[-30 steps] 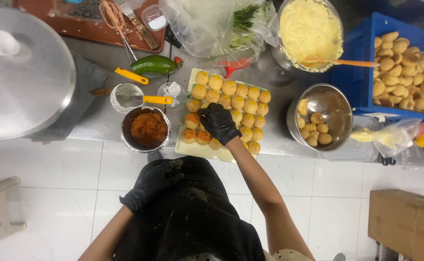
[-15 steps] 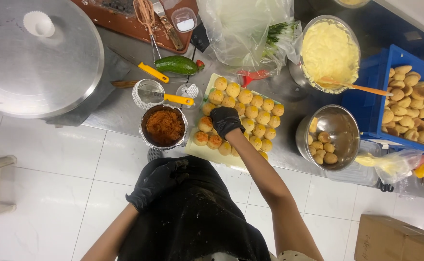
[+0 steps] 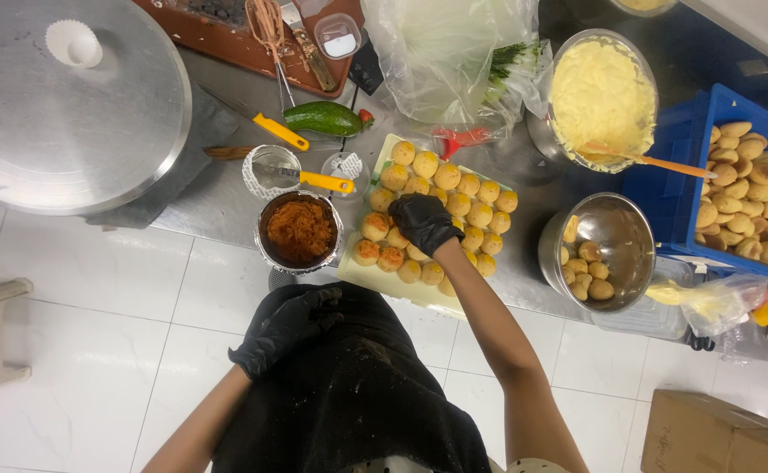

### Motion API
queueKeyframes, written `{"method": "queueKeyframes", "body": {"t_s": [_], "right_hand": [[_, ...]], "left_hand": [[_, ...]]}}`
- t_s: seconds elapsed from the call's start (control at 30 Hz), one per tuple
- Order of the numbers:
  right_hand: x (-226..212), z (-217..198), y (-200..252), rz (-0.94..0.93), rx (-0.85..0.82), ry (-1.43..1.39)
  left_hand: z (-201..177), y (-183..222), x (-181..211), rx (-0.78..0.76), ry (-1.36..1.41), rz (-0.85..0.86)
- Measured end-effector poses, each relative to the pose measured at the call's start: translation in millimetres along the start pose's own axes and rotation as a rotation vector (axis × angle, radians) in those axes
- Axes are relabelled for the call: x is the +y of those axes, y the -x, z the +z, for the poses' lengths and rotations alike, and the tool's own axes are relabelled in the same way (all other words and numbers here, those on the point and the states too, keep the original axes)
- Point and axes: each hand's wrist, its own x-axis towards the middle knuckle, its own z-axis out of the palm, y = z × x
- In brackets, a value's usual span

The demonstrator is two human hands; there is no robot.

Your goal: Stuffing small round dough buns with a reddish-orange filling by hand.

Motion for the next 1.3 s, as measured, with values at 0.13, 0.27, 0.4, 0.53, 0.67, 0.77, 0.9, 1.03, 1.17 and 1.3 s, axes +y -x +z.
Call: {"method": "queueKeyframes", "body": {"t_s": [0.13, 0.27, 0.4, 0.53, 0.67, 0.77, 0.9, 1.03, 1.17, 1.3], "right_hand": [[-4.7, -31.5, -0.7, 0.069, -0.019, -0.065], [-36.9, -79.3, -8.9, 0.352, -0.146, -0.2], [-54.0, -75.8, -13.7, 0.141, 0.011, -0.294], [-114.1, -83.3, -32.9, 0.11, 0.074, -0.673], [-116.8, -33.9, -49.0, -0.228, 0.211, -0.381], [-102.9, -51.1, -49.1, -0.289, 0.119, -0.553], [-77.6, -81.4, -31.8, -0.094, -0.017, -0.812], [-58.9, -86.8, -19.2, 0.211, -0.177, -1.293], [-36.8, -83.2, -8.9, 0.234, -0.189, -1.014], [-17.4, -52.9, -10.2, 0.164, -0.222, -0.33]], "left_hand": [[-6.8, -12.1, -18.9, -0.033, -0.031, 0.181], [-12.7, -25.7, -37.0, 0.009, -0.072, 0.234], [-14.2, -34.1, -43.1, 0.011, -0.129, 0.281], [-19.4, -29.6, -47.7, 0.071, -0.434, 0.604], [-3.9, 2.3, -6.3, 0.057, -0.065, 0.07], [-24.6, -36.5, -65.3, 0.088, -0.368, 0.554], [-21.8, -27.3, -49.4, 0.05, -0.41, 0.58], [-7.4, 12.2, 1.6, 0.105, -0.19, 0.14], [-20.4, -13.8, -35.7, 0.068, -0.246, 0.359], [-23.6, -27.4, -58.4, 0.14, -0.686, 0.745]]}}
